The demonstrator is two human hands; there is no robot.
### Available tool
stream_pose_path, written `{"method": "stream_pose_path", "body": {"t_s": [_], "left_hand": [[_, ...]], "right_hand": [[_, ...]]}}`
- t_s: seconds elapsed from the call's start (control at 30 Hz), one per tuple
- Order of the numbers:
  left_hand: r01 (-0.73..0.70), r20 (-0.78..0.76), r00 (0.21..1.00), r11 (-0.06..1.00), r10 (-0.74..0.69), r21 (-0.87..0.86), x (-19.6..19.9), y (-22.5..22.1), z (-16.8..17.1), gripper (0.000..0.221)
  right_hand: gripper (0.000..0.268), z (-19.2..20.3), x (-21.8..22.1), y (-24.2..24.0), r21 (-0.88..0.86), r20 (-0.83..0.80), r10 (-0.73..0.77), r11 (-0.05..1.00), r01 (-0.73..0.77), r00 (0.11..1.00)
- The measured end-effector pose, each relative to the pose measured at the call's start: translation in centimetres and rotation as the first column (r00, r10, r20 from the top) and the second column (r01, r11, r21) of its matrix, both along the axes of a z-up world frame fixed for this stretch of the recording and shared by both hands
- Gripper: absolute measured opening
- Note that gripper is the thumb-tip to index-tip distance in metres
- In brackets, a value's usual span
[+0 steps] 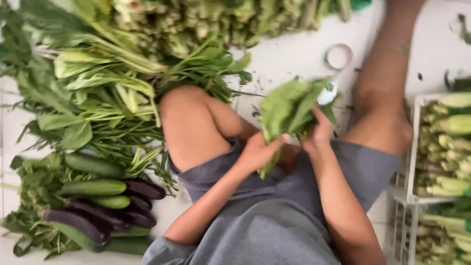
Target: Bundling bunches of mustard greens using green adhesive tape and scissors.
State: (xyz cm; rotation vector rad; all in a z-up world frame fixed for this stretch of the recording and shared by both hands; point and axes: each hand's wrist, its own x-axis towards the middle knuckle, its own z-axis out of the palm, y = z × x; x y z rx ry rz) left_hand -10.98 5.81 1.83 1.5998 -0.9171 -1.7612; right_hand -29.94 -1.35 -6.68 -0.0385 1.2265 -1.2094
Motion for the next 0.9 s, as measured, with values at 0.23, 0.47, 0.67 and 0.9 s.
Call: {"method": "stream_pose_path", "body": {"t_s": [0.23, 0.47, 0.67, 0.9], "left_hand": [[-0.089, 0.054, 0.994, 0.994, 0.093, -0.065, -0.1, 1.8, -2.9, 0.083], [-0.377, -0.125, 0.923, 0.92, 0.364, -0.108, -0.5, 1.6, -3.8, 0.045], [-0.473, -0.392, 0.798, 0.879, 0.458, 0.065, 4.0, 0.2, 1.6, 0.025], [-0.589, -0.498, 0.648, 0.794, 0.576, 0.151, 9.7, 2.7, -1.2, 0.027]], "right_hand": [[0.044, 0.2, 0.2, -0.3, -0.011, 0.043, -0.024, 1.0, 0.025, 0.999], [0.074, 5.6, 0.9, -0.3, -0.343, 0.249, 0.155, 0.937, -0.062, 0.956], [0.042, -3.3, -2.6, -1.0, -0.065, -0.133, 0.193, 0.977, -0.203, 0.972], [0.039, -5.8, 0.8, 1.0, 0.292, -0.923, 0.373, 0.514, -0.806, -0.096]]}}
